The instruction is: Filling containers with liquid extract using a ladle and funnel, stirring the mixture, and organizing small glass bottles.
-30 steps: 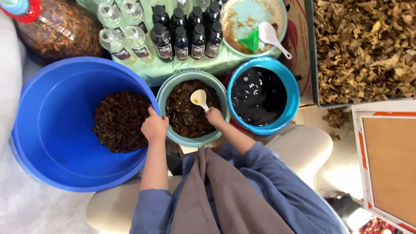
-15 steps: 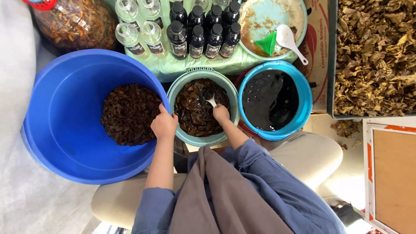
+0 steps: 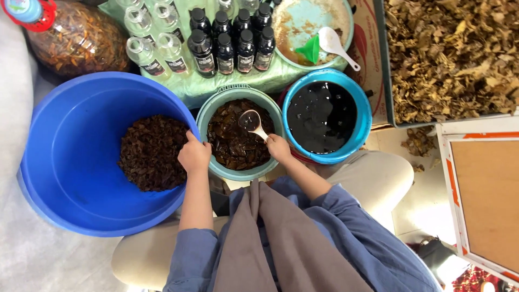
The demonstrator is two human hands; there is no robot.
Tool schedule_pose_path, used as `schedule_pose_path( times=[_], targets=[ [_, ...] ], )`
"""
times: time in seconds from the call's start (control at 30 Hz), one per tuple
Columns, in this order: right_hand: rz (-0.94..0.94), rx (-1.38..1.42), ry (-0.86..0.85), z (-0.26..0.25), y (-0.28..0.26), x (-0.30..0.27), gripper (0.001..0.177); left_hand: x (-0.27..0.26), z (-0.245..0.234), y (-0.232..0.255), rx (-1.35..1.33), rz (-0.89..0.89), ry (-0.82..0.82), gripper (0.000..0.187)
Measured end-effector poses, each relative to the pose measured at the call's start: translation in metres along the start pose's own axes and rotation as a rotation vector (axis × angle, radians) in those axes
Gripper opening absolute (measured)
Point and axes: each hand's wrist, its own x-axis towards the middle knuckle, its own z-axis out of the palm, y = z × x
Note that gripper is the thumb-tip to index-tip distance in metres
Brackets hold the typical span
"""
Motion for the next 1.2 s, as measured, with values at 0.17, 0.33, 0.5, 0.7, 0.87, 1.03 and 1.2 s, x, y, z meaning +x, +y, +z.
schedule_pose_path(
  times=[0.17,0.33,0.5,0.7,0.87,1.03,1.2],
  targets=[
    [-0.03,-0.07,0.007,-0.001,0.021,0.0,0.044,0.002,0.0,0.002,-0.009,-0.008,0.013,0.055],
    [-0.084,-0.199,0.021,-0.003,0.004,0.01,0.041,0.004,-0.001,0.003,-0.009,0.0,0.023,0.055],
    [-0.34,-0.778,0.16,0.003,-0.018,0.024,0.029,0.0,-0.002,0.002,-0.006,0.014,0.007,0.056],
    [-0.21,-0.577,0.027,0.013,-0.054,0.015,0.035,-0.001,0.003,0.002,0.013,0.014,0.021,0.058],
    [-0.049,-0.313,-0.051,0.07,0.025,0.076,0.041,-0.002,-0.001,0.003,-0.002,0.009,0.017,0.057],
    [0.078,-0.26,-0.079,0.073,0.019,0.069,0.039,-0.002,0.001,0.0,-0.011,0.015,-0.002,0.056],
    [0.116,-0.266,-0.093,0.066,0.001,0.058,0.045,-0.002,0.003,-0.001,0.01,0.006,-0.02,0.057]
  ],
)
